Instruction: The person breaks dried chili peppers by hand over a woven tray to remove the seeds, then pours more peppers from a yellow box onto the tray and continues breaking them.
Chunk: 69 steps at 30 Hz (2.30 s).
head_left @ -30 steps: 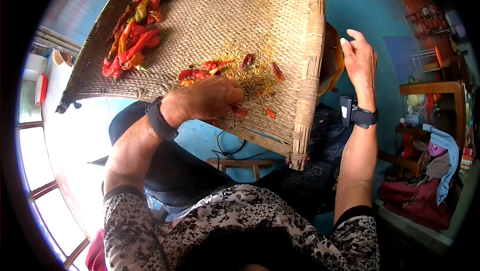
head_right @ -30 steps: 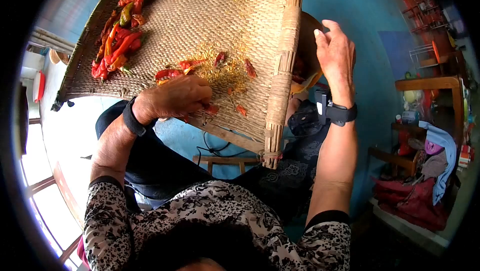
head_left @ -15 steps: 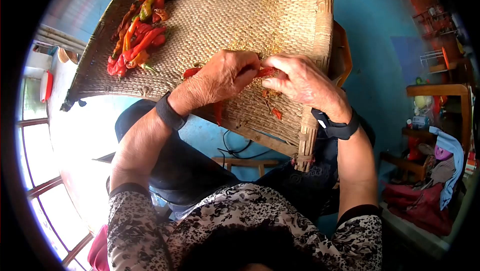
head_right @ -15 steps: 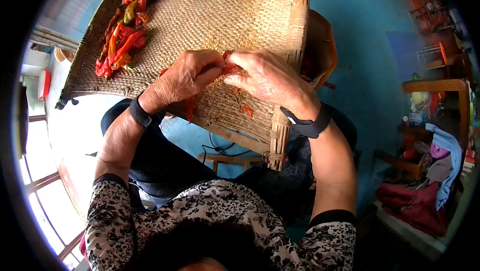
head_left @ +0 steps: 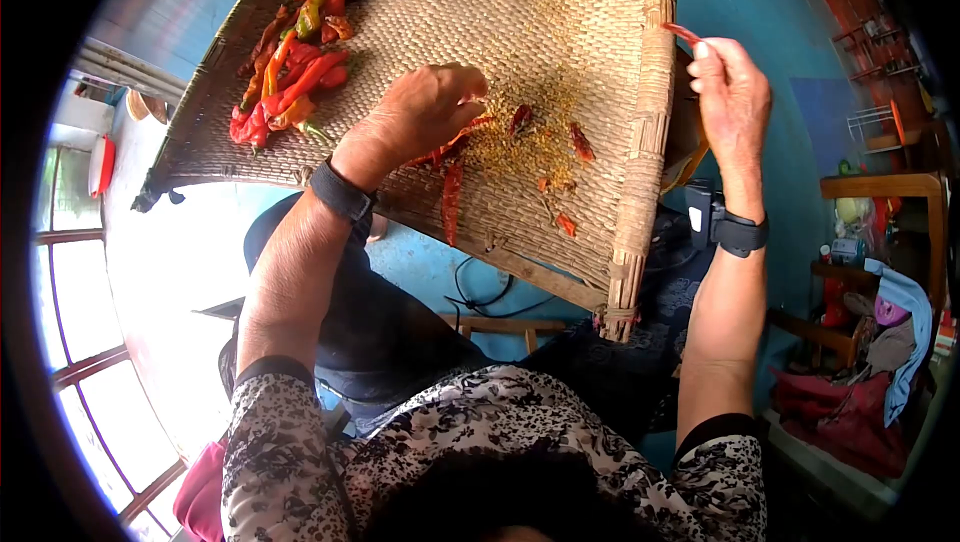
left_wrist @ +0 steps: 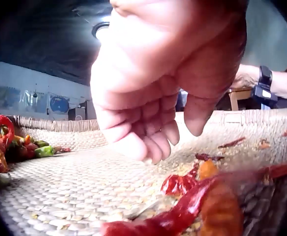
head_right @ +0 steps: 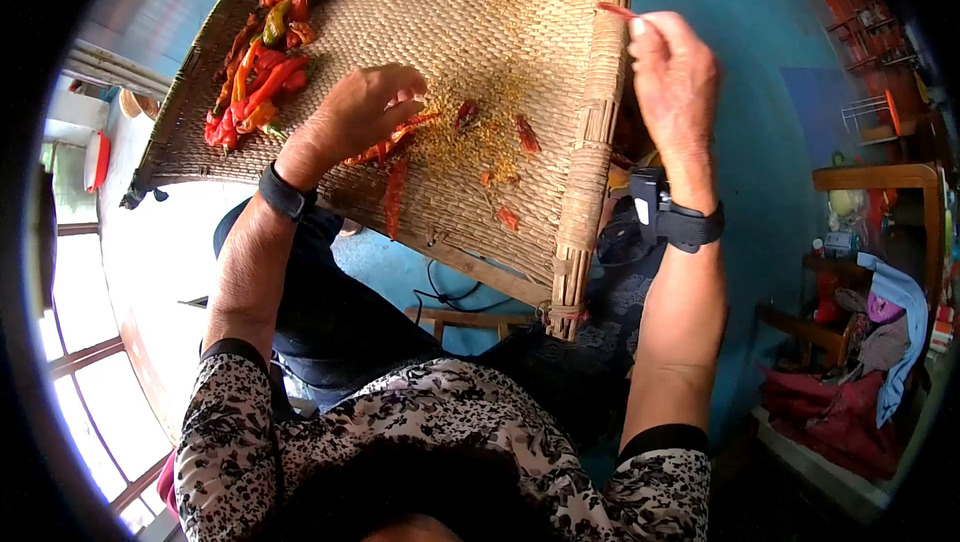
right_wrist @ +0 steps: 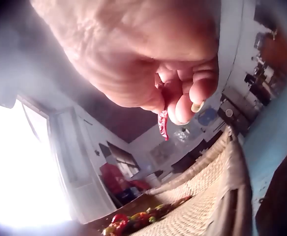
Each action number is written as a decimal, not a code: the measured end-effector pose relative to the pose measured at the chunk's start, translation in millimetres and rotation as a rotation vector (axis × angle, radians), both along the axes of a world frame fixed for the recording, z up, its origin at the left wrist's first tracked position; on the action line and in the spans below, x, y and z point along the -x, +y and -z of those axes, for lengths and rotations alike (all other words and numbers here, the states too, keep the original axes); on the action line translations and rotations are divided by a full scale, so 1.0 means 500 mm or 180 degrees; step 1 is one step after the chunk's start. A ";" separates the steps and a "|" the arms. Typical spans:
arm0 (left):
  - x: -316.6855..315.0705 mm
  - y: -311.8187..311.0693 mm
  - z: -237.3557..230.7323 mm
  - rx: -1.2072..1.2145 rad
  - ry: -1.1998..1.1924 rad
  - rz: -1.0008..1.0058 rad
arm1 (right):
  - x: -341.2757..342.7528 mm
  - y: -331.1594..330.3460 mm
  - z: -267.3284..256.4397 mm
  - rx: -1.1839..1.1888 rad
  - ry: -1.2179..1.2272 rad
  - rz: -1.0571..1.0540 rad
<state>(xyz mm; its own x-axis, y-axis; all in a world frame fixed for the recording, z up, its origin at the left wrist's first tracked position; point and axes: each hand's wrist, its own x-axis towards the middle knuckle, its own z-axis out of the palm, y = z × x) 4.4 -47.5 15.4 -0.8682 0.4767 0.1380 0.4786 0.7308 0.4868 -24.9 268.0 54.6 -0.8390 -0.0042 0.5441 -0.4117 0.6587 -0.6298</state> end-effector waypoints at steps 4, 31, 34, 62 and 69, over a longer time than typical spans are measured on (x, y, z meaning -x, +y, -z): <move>-0.017 -0.008 0.014 0.0731 0.0091 -0.0040 | 0.005 0.063 0.001 -0.0703 -0.0212 0.0519; 0.000 0.004 0.005 -0.0013 0.0230 -0.0102 | -0.048 -0.144 0.029 -0.1289 -0.0776 -0.1809; -0.010 -0.005 0.022 0.0741 0.0027 0.0107 | -0.045 -0.149 0.030 -0.1348 -0.0840 -0.1908; -0.016 0.028 -0.056 -0.2539 -0.1376 0.0428 | -0.045 -0.168 0.030 -0.0585 -0.0802 -0.1999; -0.026 -0.085 -0.049 0.0486 -0.0459 0.0186 | -0.005 -0.068 0.012 -0.0162 -0.0217 -0.0714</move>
